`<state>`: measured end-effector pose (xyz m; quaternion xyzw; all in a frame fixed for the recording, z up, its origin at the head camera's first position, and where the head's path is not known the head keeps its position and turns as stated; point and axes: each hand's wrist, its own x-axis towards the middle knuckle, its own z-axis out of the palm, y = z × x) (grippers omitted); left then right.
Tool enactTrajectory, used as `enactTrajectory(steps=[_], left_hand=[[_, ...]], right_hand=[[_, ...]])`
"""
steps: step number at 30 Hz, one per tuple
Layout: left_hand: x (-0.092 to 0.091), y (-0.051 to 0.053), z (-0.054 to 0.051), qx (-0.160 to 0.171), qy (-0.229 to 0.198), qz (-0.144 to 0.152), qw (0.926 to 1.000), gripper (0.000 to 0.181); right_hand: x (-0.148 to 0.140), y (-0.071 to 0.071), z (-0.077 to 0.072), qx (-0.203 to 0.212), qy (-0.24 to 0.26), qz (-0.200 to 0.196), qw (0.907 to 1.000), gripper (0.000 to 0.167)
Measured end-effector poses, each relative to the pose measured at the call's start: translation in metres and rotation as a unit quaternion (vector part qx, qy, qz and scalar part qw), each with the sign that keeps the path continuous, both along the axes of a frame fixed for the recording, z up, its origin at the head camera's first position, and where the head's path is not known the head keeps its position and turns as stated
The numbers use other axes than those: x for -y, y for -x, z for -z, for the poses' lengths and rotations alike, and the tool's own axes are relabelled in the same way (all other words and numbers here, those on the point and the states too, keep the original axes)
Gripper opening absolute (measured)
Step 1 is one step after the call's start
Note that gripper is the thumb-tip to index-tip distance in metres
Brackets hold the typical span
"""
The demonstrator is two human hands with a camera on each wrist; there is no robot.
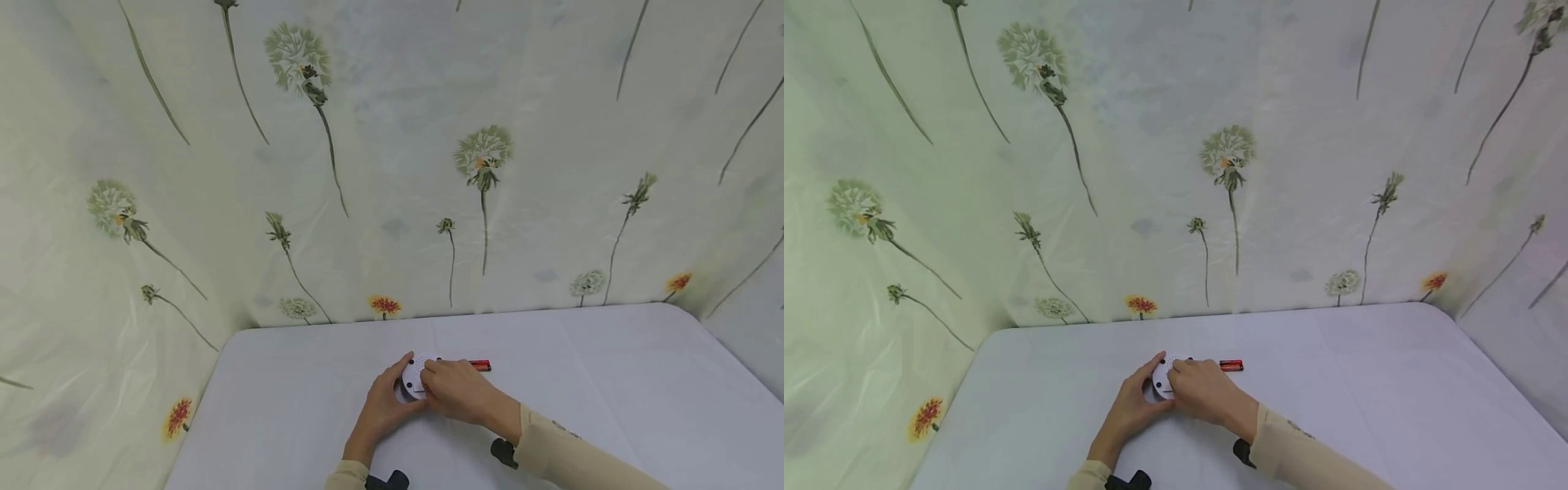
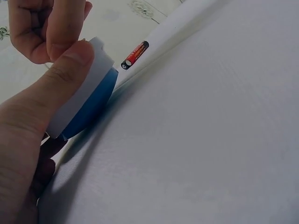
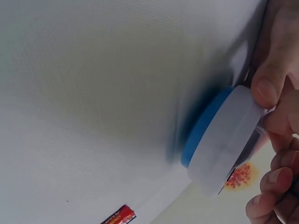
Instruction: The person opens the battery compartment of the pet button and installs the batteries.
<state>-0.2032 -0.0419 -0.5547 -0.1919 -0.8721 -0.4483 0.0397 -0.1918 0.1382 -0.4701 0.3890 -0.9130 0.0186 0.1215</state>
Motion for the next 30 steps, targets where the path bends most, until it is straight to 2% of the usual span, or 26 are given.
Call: enactTrajectory(steps=[6, 10, 15, 24, 30], left_hand=[[0.0, 0.001, -0.001, -0.001, 0.0, -0.003, 1.0, 0.089], [0.0, 0.0, -0.002, 0.001, 0.003, -0.005, 1.0, 0.091], [0.0, -0.001, -0.003, 0.009, 0.004, -0.008, 0.9999, 0.096], [-0.003, -0.004, -0.001, 0.031, 0.01, -0.016, 0.9993, 0.1], [-0.002, -0.003, 0.0, 0.021, 0.011, -0.019, 0.9995, 0.099]], right_hand=[[-0.002, 0.0, -0.003, 0.02, 0.011, 0.014, 0.9996, 0.012], [-0.007, -0.005, -0.004, 0.023, 0.022, 0.022, 0.9993, 0.014], [-0.015, -0.017, -0.006, 0.016, 0.044, 0.028, 0.9985, 0.013], [-0.032, -0.043, -0.003, 0.04, 0.061, 0.07, 0.9949, 0.011], [-0.043, -0.06, 0.009, 0.052, 0.083, 0.073, 0.9925, 0.013]])
